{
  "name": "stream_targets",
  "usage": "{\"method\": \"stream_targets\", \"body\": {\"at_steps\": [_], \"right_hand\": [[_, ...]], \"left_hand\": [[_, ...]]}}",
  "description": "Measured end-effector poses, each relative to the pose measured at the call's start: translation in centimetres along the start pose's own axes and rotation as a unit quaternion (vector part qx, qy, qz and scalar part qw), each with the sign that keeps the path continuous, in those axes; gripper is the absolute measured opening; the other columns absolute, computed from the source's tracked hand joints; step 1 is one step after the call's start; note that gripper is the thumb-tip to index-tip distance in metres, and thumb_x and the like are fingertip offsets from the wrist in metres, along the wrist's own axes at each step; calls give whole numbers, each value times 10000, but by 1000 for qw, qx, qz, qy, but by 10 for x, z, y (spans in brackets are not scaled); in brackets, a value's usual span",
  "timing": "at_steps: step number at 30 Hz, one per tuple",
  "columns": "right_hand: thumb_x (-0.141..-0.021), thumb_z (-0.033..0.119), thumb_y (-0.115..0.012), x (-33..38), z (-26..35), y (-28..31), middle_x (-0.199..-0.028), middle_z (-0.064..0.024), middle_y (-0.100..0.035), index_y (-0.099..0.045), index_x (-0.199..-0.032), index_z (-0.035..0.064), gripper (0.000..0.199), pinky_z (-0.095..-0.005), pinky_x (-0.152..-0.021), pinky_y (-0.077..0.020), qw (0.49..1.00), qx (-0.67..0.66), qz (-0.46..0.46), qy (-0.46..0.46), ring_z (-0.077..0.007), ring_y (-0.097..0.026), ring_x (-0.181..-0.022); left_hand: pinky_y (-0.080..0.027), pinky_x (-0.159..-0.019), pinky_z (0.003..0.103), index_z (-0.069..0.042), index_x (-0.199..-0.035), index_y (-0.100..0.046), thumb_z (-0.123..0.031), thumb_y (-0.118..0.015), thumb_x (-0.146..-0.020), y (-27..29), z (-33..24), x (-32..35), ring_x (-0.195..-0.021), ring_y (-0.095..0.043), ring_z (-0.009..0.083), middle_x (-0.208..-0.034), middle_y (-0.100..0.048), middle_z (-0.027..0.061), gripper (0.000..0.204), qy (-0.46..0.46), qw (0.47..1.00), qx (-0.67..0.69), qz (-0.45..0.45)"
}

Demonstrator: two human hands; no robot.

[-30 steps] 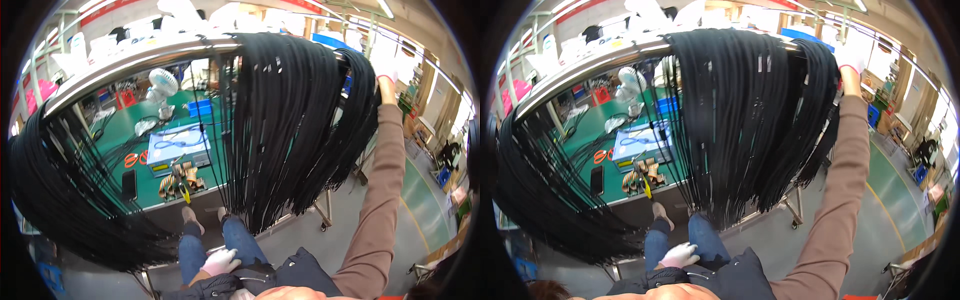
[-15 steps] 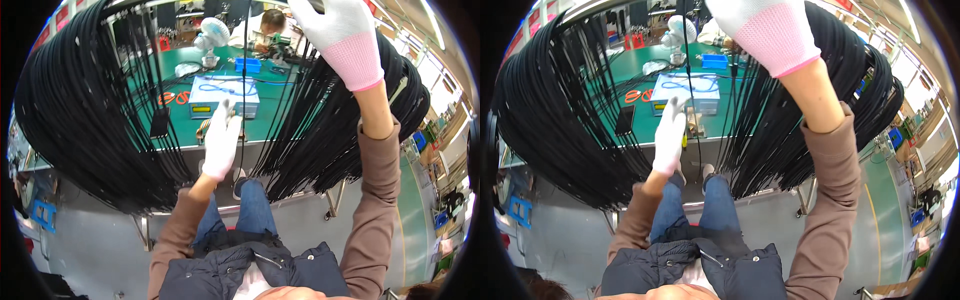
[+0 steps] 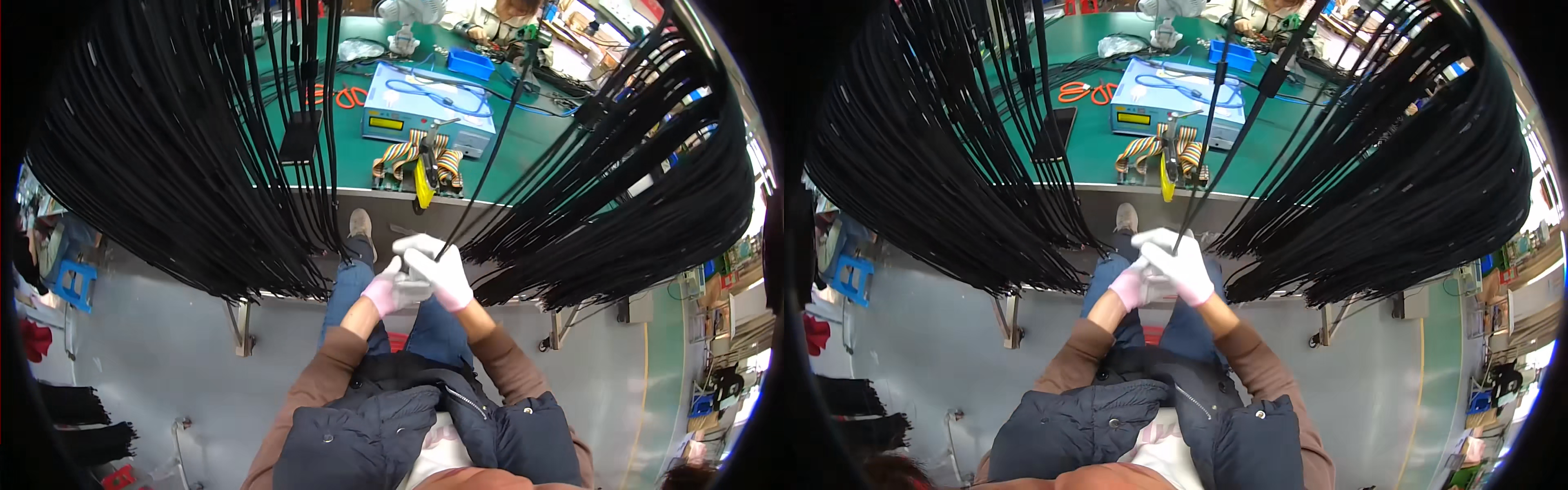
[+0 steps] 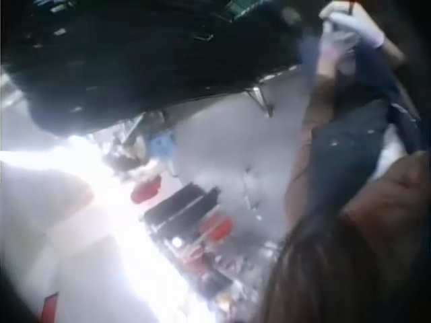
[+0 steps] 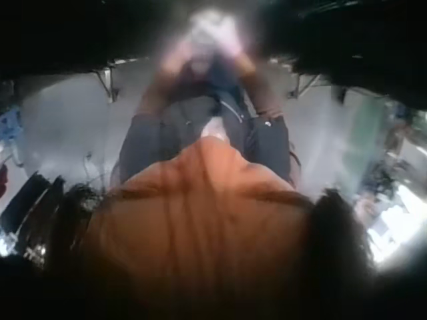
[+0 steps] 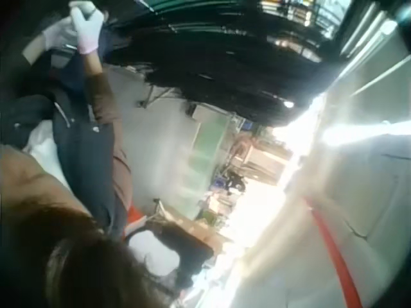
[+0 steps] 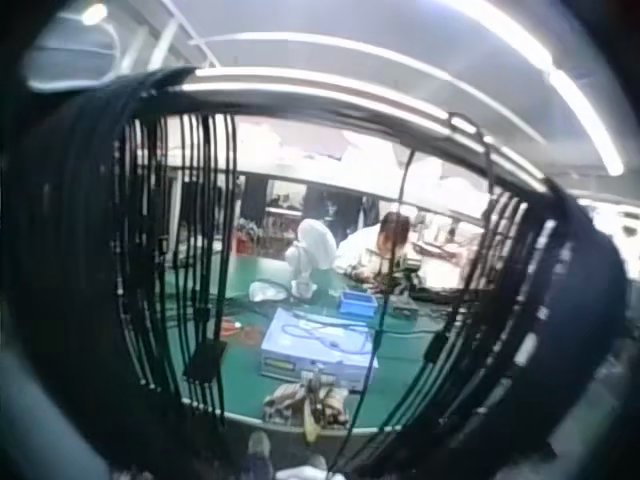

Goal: The person tests cables by taking them from a rack, inserting their connectors into a testing machine on the table, and hanging the tested cables onto another rack.

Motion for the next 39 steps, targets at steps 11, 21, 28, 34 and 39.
{"method": "stream_targets", "body": {"at_steps": [11, 21, 28, 34, 39], "right_hand": [[-840, 121, -620, 46, 12, 11, -987, -106, -687, -674, -1094, 42, 272, -346, -762, -495, 866, 424, 126, 233, -256, -623, -815], [-939, 99, -550, -40, -78, 51, -941, -114, -663, -655, -1021, -8, 171, -271, -718, -501, 978, -192, -74, -37, -201, -643, -798], [-966, 163, -545, -34, -53, 85, -804, -45, -624, -637, -1056, 30, 185, -219, -577, -435, 983, -12, -166, 74, -109, -545, -641], [-964, 155, -543, -39, -48, 70, -727, -22, -595, -659, -1039, 36, 183, -206, -483, -342, 970, -163, -178, -10, -74, -464, -549], [-957, 144, -551, -37, -32, 74, -664, -6, -567, -676, -1014, 31, 178, -196, -441, -287, 975, -7, -220, 22, -56, -411, -494]], "left_hand": [[-412, -417, 296, -56, -1112, -546, -88, -453, -946, -50, -42, 38, -499, -476, 129, -773, -613, 67, 193, -290, 948, -129, 3], [-409, -406, 253, -34, -1220, -540, -116, -521, -934, -69, -38, 63, -493, -498, 111, -744, -617, 74, 299, -405, 909, -103, 13], [-406, -448, 213, -1, -1128, -634, -104, -509, -956, -81, -112, 96, -517, -493, 81, -785, -619, 32, 236, -501, 781, -346, -139], [-400, -447, 208, -18, -1051, -672, -126, -564, -941, -82, -110, 77, -508, -483, 77, -772, -621, 25, 188, -362, 914, -180, -17], [-394, -446, 215, -34, -1007, -674, -124, -584, -929, -84, -133, 93, -491, -475, 83, -742, -618, 20, 149, -486, 849, -195, -62]]}}
Point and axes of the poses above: each hand's wrist, its own x-axis away from the middle knuckle, its own y-axis out of the back of the hand, z = x × y, the point moved 8 cm from there along -x, towards the middle knuckle
